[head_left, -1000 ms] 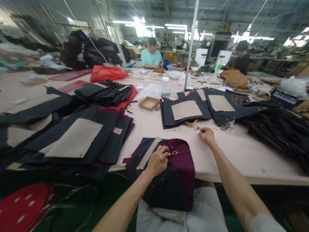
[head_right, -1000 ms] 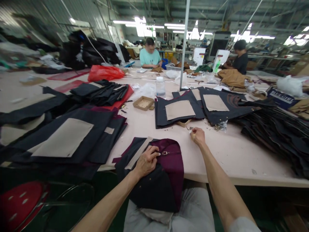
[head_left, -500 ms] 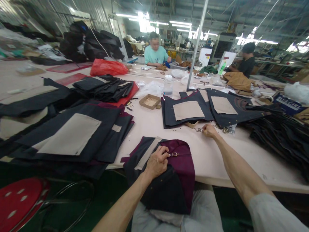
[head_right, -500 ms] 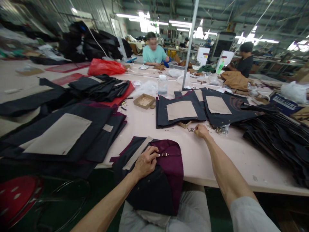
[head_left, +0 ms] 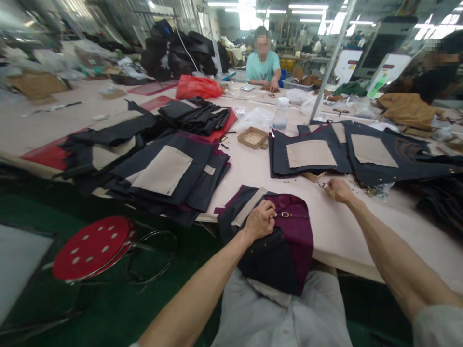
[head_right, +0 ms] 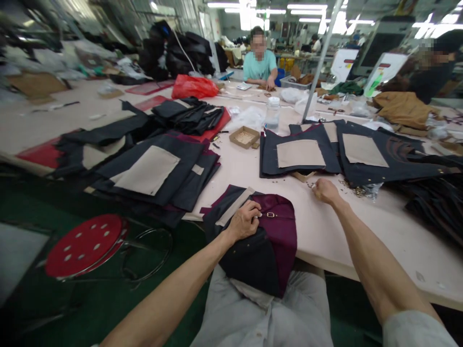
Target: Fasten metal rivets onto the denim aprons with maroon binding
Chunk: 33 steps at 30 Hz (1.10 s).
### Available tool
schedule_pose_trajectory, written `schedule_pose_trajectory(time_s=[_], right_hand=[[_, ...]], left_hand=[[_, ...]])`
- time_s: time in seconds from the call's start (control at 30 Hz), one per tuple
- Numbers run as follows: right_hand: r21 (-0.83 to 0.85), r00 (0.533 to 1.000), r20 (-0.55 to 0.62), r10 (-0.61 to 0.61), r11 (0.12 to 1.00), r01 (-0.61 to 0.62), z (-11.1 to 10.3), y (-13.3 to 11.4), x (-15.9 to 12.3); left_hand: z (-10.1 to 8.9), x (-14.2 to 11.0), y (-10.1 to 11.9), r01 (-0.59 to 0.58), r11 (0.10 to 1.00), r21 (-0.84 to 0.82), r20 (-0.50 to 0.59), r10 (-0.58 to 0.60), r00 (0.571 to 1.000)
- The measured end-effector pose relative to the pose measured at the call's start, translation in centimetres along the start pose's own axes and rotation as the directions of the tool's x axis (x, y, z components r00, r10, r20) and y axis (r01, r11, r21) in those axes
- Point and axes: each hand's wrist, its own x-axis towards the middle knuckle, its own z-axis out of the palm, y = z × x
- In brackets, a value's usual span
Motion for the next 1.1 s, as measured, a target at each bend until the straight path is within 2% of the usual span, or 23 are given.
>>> schedule_pose_trajectory(time_s=[0.07, 0.13, 0.2, 0.27, 0.37, 0.5, 0.6, 0.7, 0.87, 1.0, 1.1], right_hand=[[0.035, 0.995, -0.048, -0.084, 0.996, 0.085, 0.0, -3.4, -1.9], [0.125, 0.976, -0.042, -0.215, 0.968, 0.219, 0.5, -7.6, -4.4], [0.22, 0.93, 0.015, -0.367, 0.909, 0.355, 1.4, -11.6, -6.8], [0.264, 0.88, 0.042, -0.473, 0.855, 0.446, 2.5, -14.5, -8.4], [0.259, 0.822, 0.059, -0.566, 0.804, 0.535, 4.1, -16.5, -9.1], [0.231, 0.79, 0.08, -0.608, 0.782, 0.579, 5.2, -16.7, -8.7], [0.268, 0.808, 0.075, -0.585, 0.792, 0.549, 5.3, -16.7, -8.5], [0.325, 0.85, 0.08, -0.521, 0.82, 0.471, 5.4, -17.0, -8.3], [0.373, 0.906, 0.213, -0.366, 0.887, 0.271, 5.3, -17.9, -7.1], [0.431, 0.919, 0.328, -0.218, 0.9, 0.059, 4.8, -18.3, -5.9], [0.472, 0.907, 0.374, -0.191, 0.881, -0.009, 4.6, -18.2, -5.3]], left_hand=[[0.2, -0.2, -0.1, 0.0, 1.0, -0.015, -0.013, 0.0, 1.0], [0.3, -0.2, -0.1, -0.006, 1.0, -0.028, -0.016, 0.006, 1.0], [0.2, -0.2, 0.0, -0.007, 0.999, -0.034, -0.016, 0.007, 1.0], [0.1, -0.2, 0.1, -0.002, 1.0, -0.031, -0.016, 0.002, 1.0], [-0.1, -0.3, 0.3, 0.002, 1.0, -0.026, -0.016, -0.003, 1.0], [-0.2, -0.5, 0.4, 0.005, 1.0, -0.02, -0.009, -0.006, 1.0], [-0.1, -0.5, 0.3, 0.016, 1.0, -0.014, -0.008, -0.017, 1.0], [0.0, -0.5, 0.2, 0.024, 1.0, -0.014, -0.009, -0.024, 1.0], [0.1, -0.5, 0.1, 0.014, 1.0, -0.019, -0.013, -0.015, 1.0], [0.3, -0.7, -0.1, 0.017, 1.0, -0.016, -0.02, -0.018, 1.0], [0.4, -0.7, -0.2, 0.022, 0.999, -0.027, -0.03, -0.023, 0.999]])
